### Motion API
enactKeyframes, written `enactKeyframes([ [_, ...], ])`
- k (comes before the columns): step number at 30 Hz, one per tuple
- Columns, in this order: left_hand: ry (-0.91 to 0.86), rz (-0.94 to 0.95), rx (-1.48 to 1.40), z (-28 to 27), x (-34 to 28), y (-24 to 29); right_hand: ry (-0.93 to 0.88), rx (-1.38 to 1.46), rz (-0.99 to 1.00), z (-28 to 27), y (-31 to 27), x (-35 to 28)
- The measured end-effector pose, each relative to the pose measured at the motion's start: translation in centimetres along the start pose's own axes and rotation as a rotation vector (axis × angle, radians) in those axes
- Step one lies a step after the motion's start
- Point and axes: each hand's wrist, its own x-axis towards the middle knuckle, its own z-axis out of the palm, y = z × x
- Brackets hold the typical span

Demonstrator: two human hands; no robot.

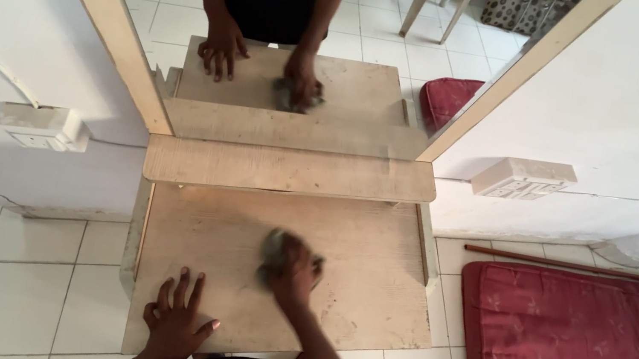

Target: The person wipes the surface of a wooden dressing table with a cloth. The person uses a green cloth to clean the top and lower shelf of the furniture, moving the cloth back and forth across the surfaces.

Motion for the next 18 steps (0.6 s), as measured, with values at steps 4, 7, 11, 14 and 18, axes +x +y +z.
enactKeyframes([
  [4,-0.033,0.035,-0.022,-0.1,0.4,-0.3,-0.396,-0.002,-0.393,-3.8,-2.0,-5.2],
  [7,-0.041,0.058,-0.031,-0.8,0.4,-0.7,-0.479,0.060,-0.543,-6.7,0.3,-6.4],
  [11,-0.012,0.112,-0.064,-0.4,0.5,-1.5,-0.263,0.004,-0.219,-6.5,9.0,-5.6],
  [14,0.022,0.149,-0.089,-0.9,0.3,-2.3,-0.054,-0.293,0.018,-8.5,12.4,-3.1],
  [18,0.013,0.176,-0.134,-2.6,0.1,-2.6,-0.021,-0.389,0.134,-7.1,14.5,0.8],
])
